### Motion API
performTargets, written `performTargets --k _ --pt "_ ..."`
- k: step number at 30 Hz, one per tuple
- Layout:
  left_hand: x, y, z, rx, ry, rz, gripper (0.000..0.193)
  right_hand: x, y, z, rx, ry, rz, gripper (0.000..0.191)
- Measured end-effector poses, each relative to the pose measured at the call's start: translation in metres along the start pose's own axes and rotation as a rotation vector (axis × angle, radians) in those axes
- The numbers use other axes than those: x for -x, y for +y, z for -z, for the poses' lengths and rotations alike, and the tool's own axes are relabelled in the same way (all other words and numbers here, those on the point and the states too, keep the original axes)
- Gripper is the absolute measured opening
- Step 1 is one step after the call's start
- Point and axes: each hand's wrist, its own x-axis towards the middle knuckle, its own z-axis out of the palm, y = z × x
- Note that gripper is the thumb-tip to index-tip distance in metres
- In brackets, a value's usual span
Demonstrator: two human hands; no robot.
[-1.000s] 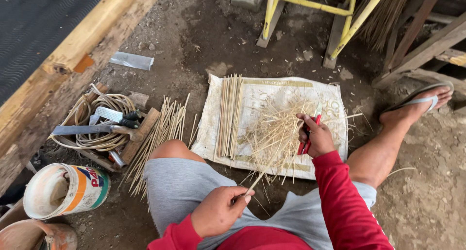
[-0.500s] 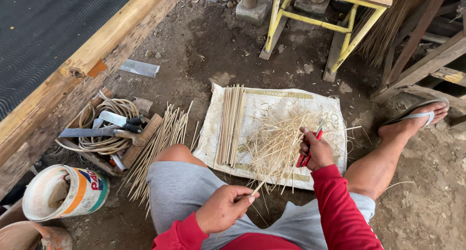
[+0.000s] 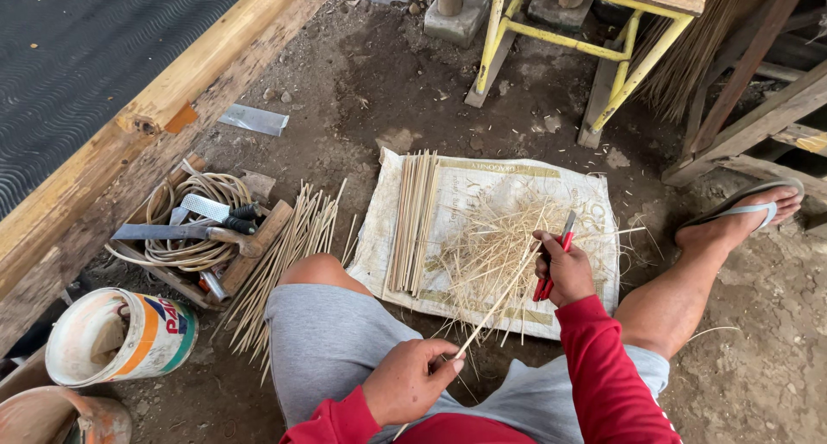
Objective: The person sits on the ground and uses a red utility knife to sharpen thin wooden sticks one at a time. They hold each stick in the left hand and scrape the tip with the knife in the right hand, then place the finished stick on a pile on a sack.
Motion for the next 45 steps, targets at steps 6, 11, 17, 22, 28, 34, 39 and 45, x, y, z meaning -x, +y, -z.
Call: performTargets --k 6,11,17,22,28,34,39,45 --pt "-0.002 -0.007 0.006 0.018 -0.003 0.075 0.024 0.014 -0.008 -0.01 0.47 0.085 -0.008 0.03" --pt "-0.004 -0.007 0.016 -0.058 0.044 0.016 0.025 0.065 -0.021 -0.028 0.907 -0.144 0.587 0.023" --pt "-0.008 0.002 0.034 -0.237 -0.074 0.029 0.027 0.115 -0.045 -0.039 0.98 -0.679 0.584 0.032" --pt "-0.014 0.007 0.051 -0.059 -0.25 0.013 0.034 0.129 -0.051 -0.037 1.099 -0.707 0.725 0.03" --pt "-0.029 0.006 0.08 0.495 -0.192 0.112 0.05 0.132 -0.033 -0.028 0.69 -0.609 0.717 0.007" --pt "-0.048 0.014 0.022 -0.04 0.249 -0.256 0.037 0.131 -0.03 -0.052 0.406 -0.184 0.352 0.009" --pt "-0.056 0.03 -0.007 0.006 0.157 -0.197 0.032 0.132 -0.038 -0.076 0.203 -0.093 0.247 0.014" --pt "-0.052 0.034 0.004 -0.097 0.189 -0.163 0.027 0.132 -0.034 -0.084 0.077 -0.137 0.198 0.014"
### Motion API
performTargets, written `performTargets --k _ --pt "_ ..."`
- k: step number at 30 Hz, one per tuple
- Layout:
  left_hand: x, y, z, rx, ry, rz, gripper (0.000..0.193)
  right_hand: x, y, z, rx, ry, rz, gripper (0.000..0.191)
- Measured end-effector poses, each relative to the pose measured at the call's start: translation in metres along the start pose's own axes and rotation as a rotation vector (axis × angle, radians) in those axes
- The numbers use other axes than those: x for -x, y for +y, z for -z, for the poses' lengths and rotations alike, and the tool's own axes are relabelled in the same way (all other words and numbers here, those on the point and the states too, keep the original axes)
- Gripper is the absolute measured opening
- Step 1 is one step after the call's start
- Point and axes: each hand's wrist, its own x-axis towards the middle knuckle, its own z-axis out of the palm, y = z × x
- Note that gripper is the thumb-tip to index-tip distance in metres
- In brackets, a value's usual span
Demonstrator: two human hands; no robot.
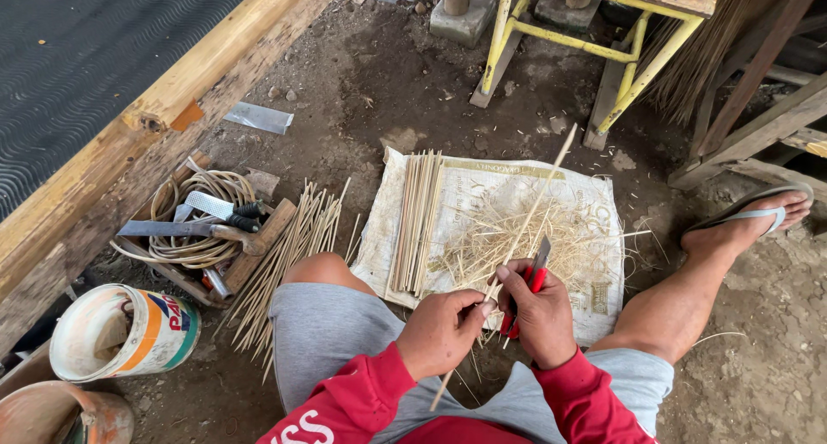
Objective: The person sits on the ground and uses a red utility knife to sharpen thin wooden sticks one at a time. They hold each stick in the left hand and scrape the tip with the knife in the right hand, then place the finished stick on a pile on a sack.
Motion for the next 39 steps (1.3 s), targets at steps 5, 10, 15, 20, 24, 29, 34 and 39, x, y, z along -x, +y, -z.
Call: performTargets --k 5,10,15,20,24,29,34,39 --pt "0.004 -0.008 0.002 0.068 -0.014 -0.061 0.025 -0.005 0.007 0.005 -0.072 0.015 -0.06 0.017" --pt "0.001 -0.017 -0.003 0.144 -0.023 0.023 0.028 0.002 0.021 0.005 -0.066 -0.057 -0.051 0.019" --pt "-0.003 -0.033 -0.01 0.193 0.01 0.032 0.024 -0.001 0.028 0.003 0.058 -0.09 -0.095 0.022" --pt "-0.005 -0.052 -0.016 0.24 0.105 -0.025 0.026 0.008 0.023 0.014 0.555 -0.165 0.367 0.031" --pt "-0.004 -0.055 -0.02 0.251 0.122 0.138 0.025 0.026 0.015 0.017 0.847 -0.194 0.427 0.027" --pt "-0.002 -0.049 -0.02 0.162 0.122 0.074 0.025 0.038 0.007 0.007 0.977 -0.291 0.573 0.031" --pt "0.005 -0.046 -0.024 0.103 0.082 0.136 0.027 0.033 0.01 0.009 0.973 -0.243 0.509 0.031" --pt "0.01 -0.049 -0.023 0.094 0.08 0.099 0.029 0.012 0.018 0.02 0.986 -0.174 0.478 0.031"
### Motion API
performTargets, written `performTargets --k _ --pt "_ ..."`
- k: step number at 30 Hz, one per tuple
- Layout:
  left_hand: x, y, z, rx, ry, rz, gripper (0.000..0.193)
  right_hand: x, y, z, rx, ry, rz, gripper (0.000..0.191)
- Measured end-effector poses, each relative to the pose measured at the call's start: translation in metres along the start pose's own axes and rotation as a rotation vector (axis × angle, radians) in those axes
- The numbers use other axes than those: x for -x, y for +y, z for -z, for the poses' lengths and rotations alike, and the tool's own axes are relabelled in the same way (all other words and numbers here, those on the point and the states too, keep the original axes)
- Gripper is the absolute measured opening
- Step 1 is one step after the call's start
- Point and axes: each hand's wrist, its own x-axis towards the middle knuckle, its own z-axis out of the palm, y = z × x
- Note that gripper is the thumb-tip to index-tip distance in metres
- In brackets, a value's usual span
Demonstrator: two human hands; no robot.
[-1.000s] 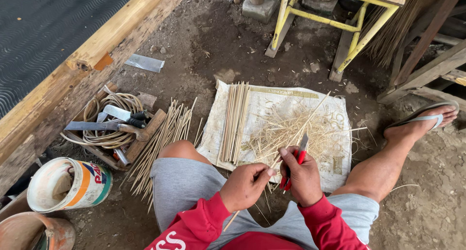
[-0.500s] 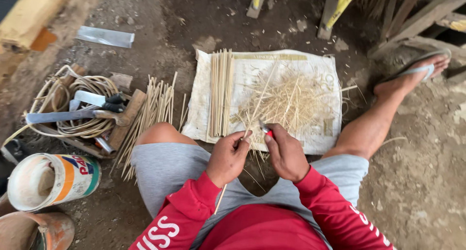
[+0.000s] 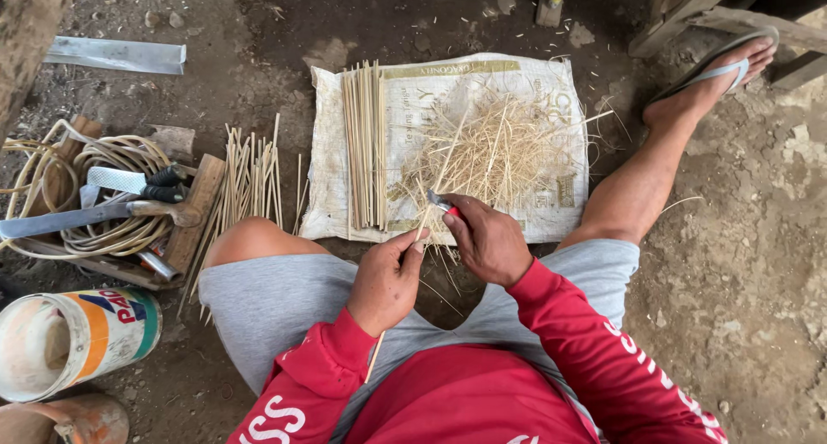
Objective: The person sits on the ground and uses a red utility knife to sharpen thin wooden sticks one at a time. They hold each stick in the left hand and scrape the tip with the knife in the right hand, then place the finished stick on a pile on a sack.
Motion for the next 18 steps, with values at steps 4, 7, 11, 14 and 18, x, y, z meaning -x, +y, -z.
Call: performTargets --k 4,7,11,14,18 --pt "0.0 -0.005 0.003 0.022 -0.002 -0.016 0.029 -0.006 0.008 -0.009 0.012 0.021 0.02 0.031" --pt "0.002 -0.009 0.004 0.012 0.013 0.001 0.029 -0.013 0.019 -0.016 0.019 0.015 -0.009 0.033" --pt "0.005 -0.015 0.005 -0.01 0.008 0.048 0.028 -0.027 0.042 -0.026 0.022 0.018 -0.054 0.035" --pt "0.007 -0.021 0.005 -0.026 0.006 0.017 0.027 -0.034 0.063 -0.032 0.055 0.009 -0.073 0.038" --pt "0.011 -0.028 0.002 -0.097 -0.02 0.042 0.026 -0.043 0.086 -0.037 0.109 -0.104 -0.234 0.046"
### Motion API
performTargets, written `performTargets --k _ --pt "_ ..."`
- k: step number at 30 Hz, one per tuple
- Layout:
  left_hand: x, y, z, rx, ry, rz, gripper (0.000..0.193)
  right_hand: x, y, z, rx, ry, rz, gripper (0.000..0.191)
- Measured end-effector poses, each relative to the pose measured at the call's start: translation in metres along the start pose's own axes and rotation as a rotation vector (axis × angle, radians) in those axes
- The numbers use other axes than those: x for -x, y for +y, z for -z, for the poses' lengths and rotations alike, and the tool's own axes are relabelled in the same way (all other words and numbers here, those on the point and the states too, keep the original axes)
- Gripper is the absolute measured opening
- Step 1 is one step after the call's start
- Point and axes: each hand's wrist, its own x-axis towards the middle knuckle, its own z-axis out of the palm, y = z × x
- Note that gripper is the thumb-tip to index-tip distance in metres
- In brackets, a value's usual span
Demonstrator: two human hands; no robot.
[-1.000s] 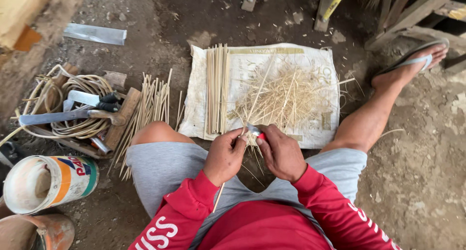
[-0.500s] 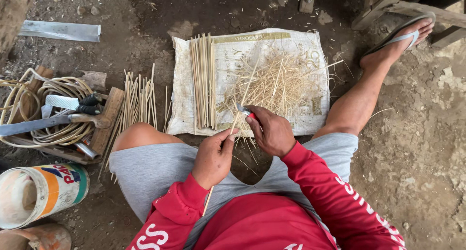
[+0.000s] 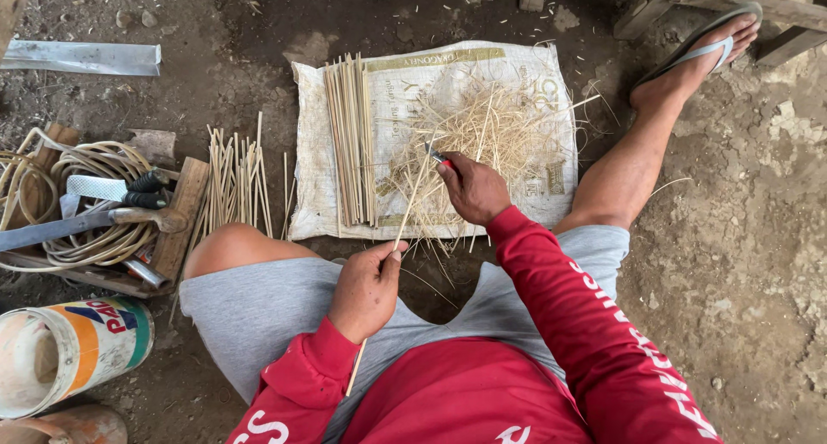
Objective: The person sits on the ground and uses a red utility knife to sharpen thin wooden sticks one at a time. They hold each stick in the left hand and scrape the tip with the knife in the right hand, then place the finished stick on a pile on a sack.
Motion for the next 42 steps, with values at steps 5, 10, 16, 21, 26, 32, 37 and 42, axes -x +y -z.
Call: performTargets --k 5,10,16,21,26,32,37,42 --pt "-0.001 -0.007 -0.006 -0.033 0.022 -0.039 0.025 -0.01 0.01 -0.008 0.043 -0.074 -0.1 0.049" --pt "0.001 -0.006 -0.006 -0.069 -0.019 0.144 0.026 -0.028 0.028 -0.017 -0.091 -0.227 -0.44 0.052" --pt "0.008 0.002 -0.006 -0.073 0.06 0.048 0.026 -0.014 0.051 -0.007 -0.022 -0.226 -0.313 0.052" --pt "-0.001 0.005 -0.01 -0.179 0.128 0.053 0.026 0.049 -0.005 0.006 -0.205 -0.137 -0.1 0.043" --pt "-0.002 0.003 -0.016 -0.125 0.133 -0.023 0.025 0.09 -0.052 0.016 -0.188 -0.043 0.388 0.036" --pt "0.004 -0.003 -0.018 -0.132 0.096 -0.05 0.026 0.079 -0.041 0.006 -0.133 0.017 0.286 0.033" --pt "0.012 0.002 -0.017 -0.124 0.078 -0.038 0.025 0.038 0.001 -0.006 -0.048 -0.096 -0.001 0.04" --pt "0.013 0.01 -0.014 -0.115 0.063 0.005 0.026 0.006 0.034 -0.018 -0.028 -0.156 -0.118 0.052"
